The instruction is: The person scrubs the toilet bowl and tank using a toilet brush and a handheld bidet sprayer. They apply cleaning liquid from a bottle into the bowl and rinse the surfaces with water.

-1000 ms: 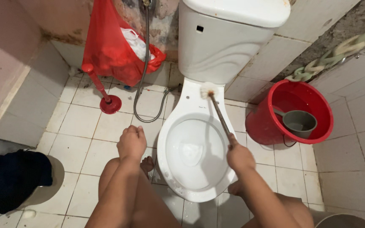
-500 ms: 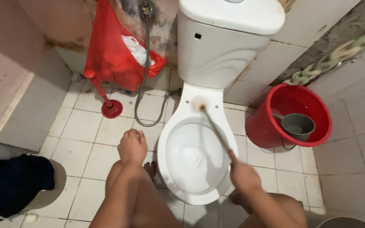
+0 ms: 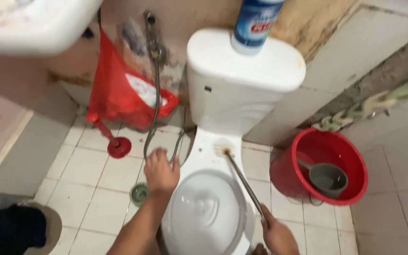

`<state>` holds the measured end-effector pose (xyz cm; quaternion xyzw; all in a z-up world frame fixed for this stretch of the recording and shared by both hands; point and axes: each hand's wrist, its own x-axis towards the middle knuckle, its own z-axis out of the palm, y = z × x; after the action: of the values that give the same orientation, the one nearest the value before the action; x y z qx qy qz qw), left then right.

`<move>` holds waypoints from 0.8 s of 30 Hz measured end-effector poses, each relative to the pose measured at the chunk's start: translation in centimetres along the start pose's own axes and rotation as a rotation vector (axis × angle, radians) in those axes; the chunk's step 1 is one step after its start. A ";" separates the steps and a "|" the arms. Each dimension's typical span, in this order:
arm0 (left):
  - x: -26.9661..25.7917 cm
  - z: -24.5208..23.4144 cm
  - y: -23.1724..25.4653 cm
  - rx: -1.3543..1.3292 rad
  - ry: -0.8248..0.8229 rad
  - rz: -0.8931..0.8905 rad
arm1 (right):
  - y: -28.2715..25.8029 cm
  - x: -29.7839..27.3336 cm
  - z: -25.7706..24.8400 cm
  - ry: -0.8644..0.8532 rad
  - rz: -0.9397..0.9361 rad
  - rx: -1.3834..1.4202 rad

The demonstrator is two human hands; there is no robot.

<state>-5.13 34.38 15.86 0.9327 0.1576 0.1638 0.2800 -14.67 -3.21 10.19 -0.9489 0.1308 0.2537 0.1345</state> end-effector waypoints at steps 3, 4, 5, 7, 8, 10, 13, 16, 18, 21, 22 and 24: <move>7.9 -1.5 7.5 -0.150 0.097 0.130 | -0.3 3.4 -0.8 0.024 0.088 0.164; 10.6 -1.9 10.5 -0.208 0.167 0.218 | -0.8 4.5 -1.2 0.015 0.110 0.203; 12.9 -2.6 13.5 -0.263 0.230 0.305 | -0.5 4.8 -2.1 -0.003 0.127 0.240; 17.3 -3.6 19.9 -0.350 0.265 0.356 | 0.3 5.2 -4.4 -0.015 0.144 0.299; 19.6 -4.1 23.2 -0.407 0.237 0.327 | 0.9 5.2 -5.8 -0.019 0.152 0.323; 23.5 -4.9 29.0 -0.463 0.191 0.256 | 2.2 4.6 -8.1 -0.030 0.166 0.361; 28.3 -5.7 34.7 -0.440 0.160 0.147 | 4.4 3.3 -11.3 -0.025 0.185 0.404; 29.3 -5.8 36.8 -0.400 0.073 0.020 | 5.0 3.0 -14.3 -0.009 0.165 0.422; 29.6 -6.3 36.9 -0.404 0.037 -0.018 | 4.7 2.9 -16.1 0.018 0.141 0.434; 28.6 -7.1 36.2 -0.436 0.015 -0.030 | 5.0 2.2 -18.0 0.067 0.108 0.453; 28.6 -7.5 36.0 -0.439 -0.011 -0.044 | 5.2 2.1 -18.5 0.089 0.095 0.462; 28.8 -8.1 35.5 -0.451 0.016 -0.009 | 6.2 1.5 -19.0 0.129 0.071 0.480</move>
<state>24.70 21.13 48.94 0.8445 0.1233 0.2009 0.4809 -6.86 -15.38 24.11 -0.8988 0.2289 0.1589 0.3384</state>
